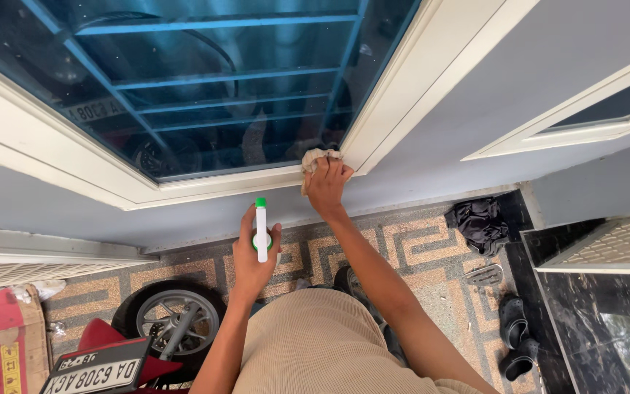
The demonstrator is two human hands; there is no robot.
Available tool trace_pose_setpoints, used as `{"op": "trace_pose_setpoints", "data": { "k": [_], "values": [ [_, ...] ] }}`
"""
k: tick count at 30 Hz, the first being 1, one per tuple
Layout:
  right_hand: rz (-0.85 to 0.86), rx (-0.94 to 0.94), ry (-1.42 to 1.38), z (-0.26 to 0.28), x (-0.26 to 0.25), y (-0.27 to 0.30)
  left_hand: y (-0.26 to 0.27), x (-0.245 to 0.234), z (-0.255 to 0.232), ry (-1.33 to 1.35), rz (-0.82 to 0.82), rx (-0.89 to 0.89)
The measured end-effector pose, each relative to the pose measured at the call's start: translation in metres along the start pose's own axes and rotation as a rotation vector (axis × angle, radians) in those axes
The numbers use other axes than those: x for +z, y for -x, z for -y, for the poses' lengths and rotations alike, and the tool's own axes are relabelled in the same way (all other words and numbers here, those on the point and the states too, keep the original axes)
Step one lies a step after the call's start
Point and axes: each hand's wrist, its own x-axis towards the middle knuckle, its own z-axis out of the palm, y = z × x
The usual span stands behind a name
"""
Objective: The person cleans a window pane by spraying a liquid from a bottle and wiping the glass surface with a cloth.
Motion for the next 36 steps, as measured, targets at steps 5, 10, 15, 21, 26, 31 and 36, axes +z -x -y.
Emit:
{"op": "trace_pose_setpoints", "data": {
  "k": [5, 10, 15, 21, 26, 31, 36],
  "values": [
    [-0.118, 0.046, -0.039, 0.005, -0.016, -0.049, 0.004, -0.008, -0.001, -0.01, -0.01, 0.014],
    [-0.312, 0.054, -0.007, 0.024, -0.071, -0.158, 0.001, -0.017, 0.004, -0.017, -0.038, 0.082],
    [-0.381, 0.024, -0.034, 0.025, -0.064, -0.166, -0.001, -0.023, 0.012, -0.003, -0.03, 0.065],
    [-0.097, -0.128, 0.002, 0.03, 0.005, -0.033, 0.0, -0.037, 0.021, -0.007, -0.016, -0.01],
    [-0.032, -0.122, -0.025, 0.047, 0.023, -0.014, 0.001, -0.062, 0.028, -0.015, -0.042, -0.013],
    [-0.271, -0.136, -0.08, 0.067, 0.003, -0.098, -0.008, -0.094, 0.033, -0.059, -0.097, 0.049],
    [-0.305, -0.025, -0.095, 0.12, -0.022, -0.16, -0.015, -0.127, 0.027, 0.0, -0.151, 0.092]
  ]
}}
